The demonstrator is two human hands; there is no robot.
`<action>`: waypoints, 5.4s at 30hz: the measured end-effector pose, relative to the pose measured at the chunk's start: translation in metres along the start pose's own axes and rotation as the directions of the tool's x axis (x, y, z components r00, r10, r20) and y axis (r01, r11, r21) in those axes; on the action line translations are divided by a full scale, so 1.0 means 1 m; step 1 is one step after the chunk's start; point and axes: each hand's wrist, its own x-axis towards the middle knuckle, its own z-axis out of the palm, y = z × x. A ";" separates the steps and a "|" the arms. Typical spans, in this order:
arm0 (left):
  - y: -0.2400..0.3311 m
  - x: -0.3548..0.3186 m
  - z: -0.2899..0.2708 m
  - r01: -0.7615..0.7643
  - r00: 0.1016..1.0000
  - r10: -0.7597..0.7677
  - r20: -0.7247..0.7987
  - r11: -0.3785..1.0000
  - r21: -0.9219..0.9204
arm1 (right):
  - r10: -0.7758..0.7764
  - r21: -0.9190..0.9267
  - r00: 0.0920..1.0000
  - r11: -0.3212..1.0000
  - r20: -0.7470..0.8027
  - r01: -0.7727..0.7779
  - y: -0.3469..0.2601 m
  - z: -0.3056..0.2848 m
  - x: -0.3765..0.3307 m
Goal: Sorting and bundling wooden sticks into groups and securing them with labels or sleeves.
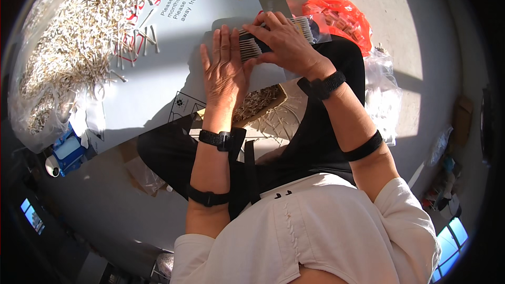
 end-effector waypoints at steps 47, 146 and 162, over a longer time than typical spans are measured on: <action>0.053 0.028 0.013 -0.058 0.998 0.059 0.031 0.998 -0.019 | 0.214 0.038 0.974 0.977 -0.072 -0.212 0.051 0.003 -0.055; -0.127 0.046 -0.048 0.712 0.659 -0.692 -0.293 0.700 -0.052 | 0.346 0.554 0.889 0.822 -0.300 -0.133 -0.037 0.012 -0.001; -0.097 0.002 -0.039 0.251 0.776 -0.356 -0.520 0.931 -0.263 | 0.054 0.182 0.994 0.983 -0.097 -0.036 -0.051 0.048 0.044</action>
